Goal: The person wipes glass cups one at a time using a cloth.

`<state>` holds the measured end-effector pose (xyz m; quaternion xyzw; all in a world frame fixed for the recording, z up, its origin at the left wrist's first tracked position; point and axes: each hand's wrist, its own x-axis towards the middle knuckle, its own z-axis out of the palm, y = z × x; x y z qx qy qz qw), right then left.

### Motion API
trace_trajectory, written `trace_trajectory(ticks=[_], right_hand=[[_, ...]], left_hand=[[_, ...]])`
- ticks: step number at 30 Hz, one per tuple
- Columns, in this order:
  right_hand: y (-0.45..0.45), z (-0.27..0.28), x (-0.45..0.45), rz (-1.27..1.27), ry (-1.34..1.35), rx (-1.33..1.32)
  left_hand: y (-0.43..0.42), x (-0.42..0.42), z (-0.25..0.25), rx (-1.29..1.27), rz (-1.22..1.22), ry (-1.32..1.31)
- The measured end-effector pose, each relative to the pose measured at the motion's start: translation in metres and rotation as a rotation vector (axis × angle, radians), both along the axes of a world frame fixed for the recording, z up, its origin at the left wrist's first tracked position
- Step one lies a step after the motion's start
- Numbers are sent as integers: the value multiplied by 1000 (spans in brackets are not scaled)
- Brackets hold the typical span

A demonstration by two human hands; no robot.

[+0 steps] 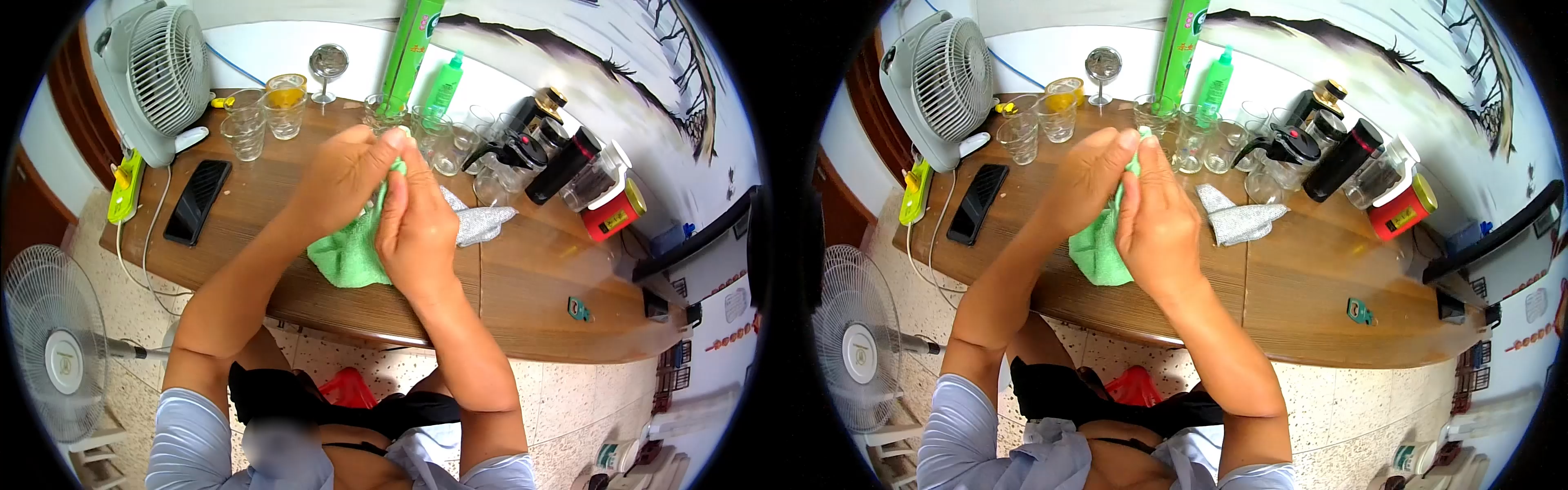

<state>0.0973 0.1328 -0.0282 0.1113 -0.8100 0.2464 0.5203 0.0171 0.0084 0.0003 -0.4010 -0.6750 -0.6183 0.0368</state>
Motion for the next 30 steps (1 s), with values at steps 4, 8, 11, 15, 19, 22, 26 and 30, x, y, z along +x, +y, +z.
trace_trajectory(ticks=[4,8,11,15,19,22,26,30], right_hand=[[3,10,5,125,-182,-354],[8,11,9,154,-455,-501],[6,11,10,117,-556,-442],[-10,3,6,71,-211,-194],[-12,-3,3,1,-2,140],[-10,-4,1,-7,19,165],[-3,1,4,-31,8,82],[-1,12,7,117,-201,-398]], left_hand=[[6,3,-9,65,-63,173],[7,-3,-15,147,12,162],[-4,4,3,135,156,26],[-8,-15,4,210,256,-182],[-15,-29,3,165,200,-374],[-10,-21,4,16,233,-176],[0,-1,-1,17,8,-101],[-2,1,-2,-47,-111,73]])
